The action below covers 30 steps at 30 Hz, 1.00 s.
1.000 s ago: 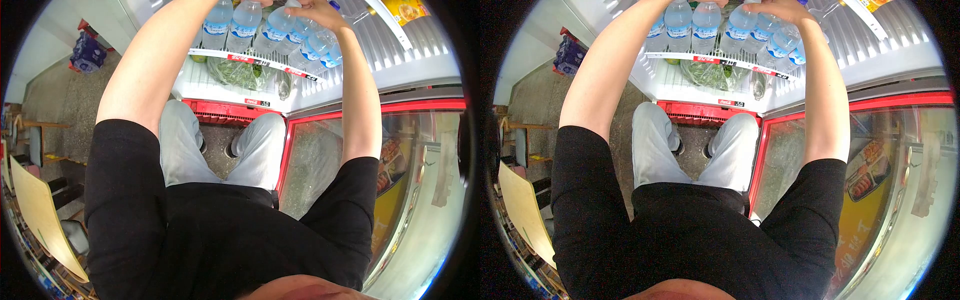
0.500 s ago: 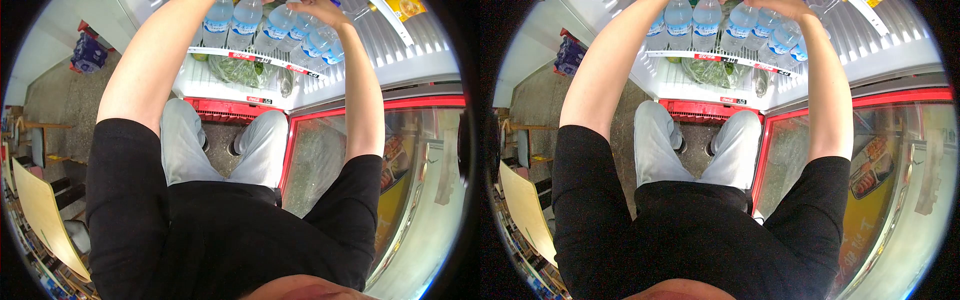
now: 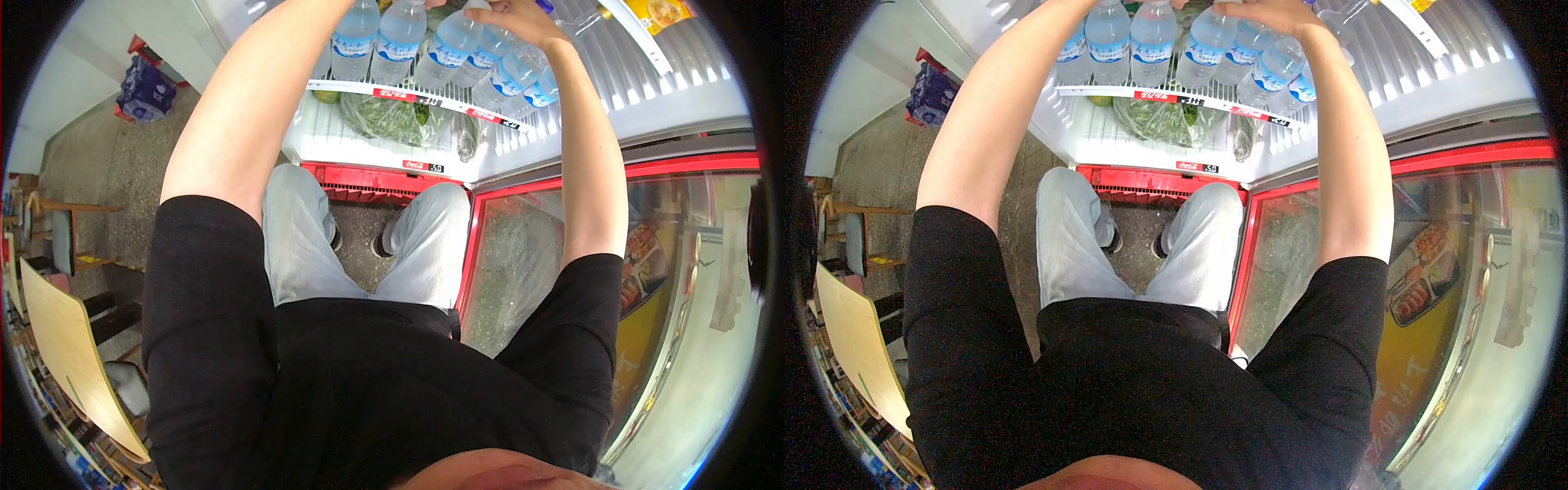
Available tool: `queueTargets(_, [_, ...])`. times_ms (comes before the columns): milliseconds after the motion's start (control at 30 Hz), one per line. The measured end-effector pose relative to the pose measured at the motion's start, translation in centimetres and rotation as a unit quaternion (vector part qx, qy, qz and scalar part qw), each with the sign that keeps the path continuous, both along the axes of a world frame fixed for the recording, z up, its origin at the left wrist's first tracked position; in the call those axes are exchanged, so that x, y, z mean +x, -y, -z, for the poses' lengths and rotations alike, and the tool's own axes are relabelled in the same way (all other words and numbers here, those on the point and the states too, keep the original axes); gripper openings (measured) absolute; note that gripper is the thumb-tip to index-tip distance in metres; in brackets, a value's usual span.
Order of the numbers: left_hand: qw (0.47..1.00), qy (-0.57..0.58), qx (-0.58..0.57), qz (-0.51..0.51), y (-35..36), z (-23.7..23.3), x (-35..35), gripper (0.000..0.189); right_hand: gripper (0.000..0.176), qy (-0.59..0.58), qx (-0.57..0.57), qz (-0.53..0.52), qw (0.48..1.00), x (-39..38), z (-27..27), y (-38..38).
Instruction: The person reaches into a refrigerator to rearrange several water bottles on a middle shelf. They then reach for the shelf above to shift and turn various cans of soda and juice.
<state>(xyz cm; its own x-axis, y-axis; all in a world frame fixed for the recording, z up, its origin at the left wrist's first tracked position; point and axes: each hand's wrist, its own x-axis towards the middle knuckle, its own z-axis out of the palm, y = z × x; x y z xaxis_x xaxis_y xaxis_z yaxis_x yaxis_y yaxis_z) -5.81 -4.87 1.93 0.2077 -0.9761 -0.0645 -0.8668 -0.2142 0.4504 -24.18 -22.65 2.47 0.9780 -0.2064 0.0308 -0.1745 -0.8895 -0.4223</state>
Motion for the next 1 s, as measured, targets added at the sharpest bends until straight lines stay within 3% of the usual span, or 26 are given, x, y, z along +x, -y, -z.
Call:
queueTargets(133, [1.000,-0.019,-0.007,0.000,0.3,0.2,0.0,0.040,0.035,0.044,0.048,-0.025,0.998,-0.2,0.6,0.6])
queueTargets(633, [1.000,-0.015,-0.009,-0.001,0.2,0.2,-0.2,0.041,0.034,0.028,0.125,-0.041,0.991,-0.2,0.7,0.8])
queueTargets(1000, [1.000,-0.008,-0.005,0.009,0.2,0.1,0.0,0.043,0.044,-0.001,0.068,-0.022,0.997,-0.4,-0.1,0.5])
